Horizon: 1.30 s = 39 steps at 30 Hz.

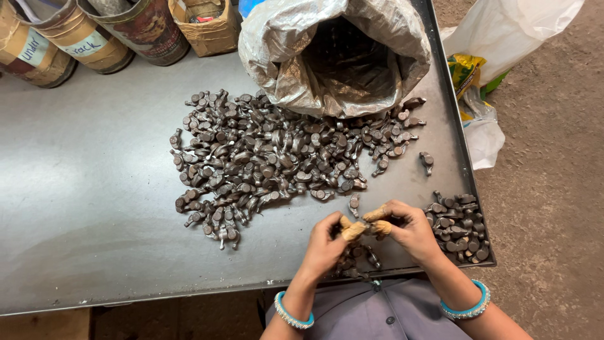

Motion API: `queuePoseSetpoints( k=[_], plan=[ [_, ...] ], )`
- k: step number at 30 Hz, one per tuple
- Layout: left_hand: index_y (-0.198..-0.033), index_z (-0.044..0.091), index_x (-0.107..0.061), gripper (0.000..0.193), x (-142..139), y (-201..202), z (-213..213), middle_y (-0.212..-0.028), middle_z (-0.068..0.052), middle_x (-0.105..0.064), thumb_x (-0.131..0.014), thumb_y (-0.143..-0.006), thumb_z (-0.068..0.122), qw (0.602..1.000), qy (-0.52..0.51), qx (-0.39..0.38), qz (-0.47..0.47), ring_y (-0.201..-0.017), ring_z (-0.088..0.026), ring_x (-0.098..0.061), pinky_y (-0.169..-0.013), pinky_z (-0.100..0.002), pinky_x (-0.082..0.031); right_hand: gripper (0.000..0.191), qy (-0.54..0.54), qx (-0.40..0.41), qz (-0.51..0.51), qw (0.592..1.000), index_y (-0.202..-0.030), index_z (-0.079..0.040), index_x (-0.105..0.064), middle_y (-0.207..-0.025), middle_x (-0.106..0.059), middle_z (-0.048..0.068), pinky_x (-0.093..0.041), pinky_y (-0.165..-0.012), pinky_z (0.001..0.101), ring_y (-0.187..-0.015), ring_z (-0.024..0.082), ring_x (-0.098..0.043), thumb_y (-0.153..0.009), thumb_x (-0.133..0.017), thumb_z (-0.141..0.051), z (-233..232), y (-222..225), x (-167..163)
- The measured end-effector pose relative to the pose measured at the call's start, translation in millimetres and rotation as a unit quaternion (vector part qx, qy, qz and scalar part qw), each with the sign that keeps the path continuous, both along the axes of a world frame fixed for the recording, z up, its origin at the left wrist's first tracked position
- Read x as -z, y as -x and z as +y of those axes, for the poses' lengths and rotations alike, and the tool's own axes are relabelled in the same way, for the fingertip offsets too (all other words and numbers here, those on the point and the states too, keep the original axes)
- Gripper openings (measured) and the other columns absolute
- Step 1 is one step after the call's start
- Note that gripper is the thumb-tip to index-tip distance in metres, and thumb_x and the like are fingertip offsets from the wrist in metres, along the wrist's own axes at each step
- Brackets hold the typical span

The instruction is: The person sorts small metal castings spread on a metal table, picking items one at a time with both hands, turning them over and placing them into a separate pile beside a large sack of castings.

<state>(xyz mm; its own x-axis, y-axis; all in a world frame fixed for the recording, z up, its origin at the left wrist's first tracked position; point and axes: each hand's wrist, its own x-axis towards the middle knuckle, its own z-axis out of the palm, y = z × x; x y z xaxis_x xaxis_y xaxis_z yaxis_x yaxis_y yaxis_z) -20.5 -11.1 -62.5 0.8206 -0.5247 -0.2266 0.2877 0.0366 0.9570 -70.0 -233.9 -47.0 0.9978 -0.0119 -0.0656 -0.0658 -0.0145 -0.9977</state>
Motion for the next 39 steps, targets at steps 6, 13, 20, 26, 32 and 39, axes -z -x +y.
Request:
queuePoseSetpoints(
  k=[6,13,20,26,32,39],
  plan=[
    [-0.09,0.004,-0.065,0.012,-17.9,-9.3,66.1,-0.071,-0.008,-0.066,-0.07,-0.08,0.006,0.952,-0.264,-0.04,-0.152,-0.06,-0.014,-0.06,-0.057,-0.03,-0.048,0.049,0.386,0.012,-0.141,0.911,-0.119,-0.016,-0.071,-0.118,-0.072,0.004,-0.051,-0.094,0.0349,-0.105,0.026,-0.061,-0.076,-0.067,0.008,27.3,-23.3,-40.1],
    [-0.091,0.006,-0.073,0.016,-39.0,-12.0,94.8,-0.074,-0.011,-0.07,-0.08,-0.079,0.015,0.94,-0.309,0.021,-0.144,-0.061,-0.023,-0.064,-0.059,-0.036,-0.05,0.049,0.489,-0.063,-0.142,0.858,-0.118,-0.014,-0.071,-0.115,-0.072,0.002,-0.046,-0.094,0.0392,-0.109,0.026,-0.061,-0.073,-0.071,0.006,34.9,-45.8,-39.5],
    [-0.094,0.012,-0.08,0.024,-51.0,-15.9,82.6,-0.07,-0.011,-0.072,-0.075,-0.07,0.01,0.923,-0.352,0.135,-0.084,-0.063,-0.025,-0.067,-0.061,-0.037,-0.051,0.033,-0.004,0.054,0.102,0.993,-0.113,-0.004,-0.065,-0.105,-0.075,0.009,-0.061,-0.085,0.0311,-0.095,0.016,-0.074,-0.083,-0.079,-0.002,-2.5,-32.7,1.1],
    [-0.086,0.01,-0.079,0.017,-49.1,-24.2,61.6,-0.061,-0.01,-0.067,-0.084,-0.073,0.02,0.918,-0.381,0.058,-0.096,-0.054,-0.022,-0.063,-0.055,-0.036,-0.048,0.036,-0.305,0.068,0.187,0.931,-0.115,-0.002,-0.063,-0.105,-0.075,0.013,-0.058,-0.071,0.0309,-0.09,0.02,-0.072,-0.083,-0.078,-0.007,-22.5,-15.3,17.7],
    [-0.096,0.007,-0.073,0.02,-28.9,-11.9,18.0,-0.068,-0.006,-0.069,-0.071,-0.091,0.027,0.988,-0.123,-0.074,0.059,-0.052,-0.012,-0.054,-0.046,-0.029,-0.04,0.037,-0.333,0.025,0.204,0.92,-0.121,0.0,-0.066,-0.102,-0.076,0.01,-0.056,-0.066,0.0284,-0.086,0.02,-0.072,-0.088,-0.077,-0.014,-14.3,-14.9,5.9],
    [-0.09,0.004,-0.069,0.044,-8.7,-14.1,1.6,-0.07,-0.005,-0.07,-0.056,-0.102,0.044,0.946,0.108,-0.118,0.281,-0.051,-0.009,-0.061,-0.039,-0.02,-0.042,0.044,0.372,0.051,-0.015,0.927,-0.127,-0.024,-0.072,-0.091,-0.073,0.007,-0.056,-0.073,0.0355,-0.08,0.022,-0.07,-0.084,-0.079,-0.021,35.5,-42.9,-35.8]
  ],
)
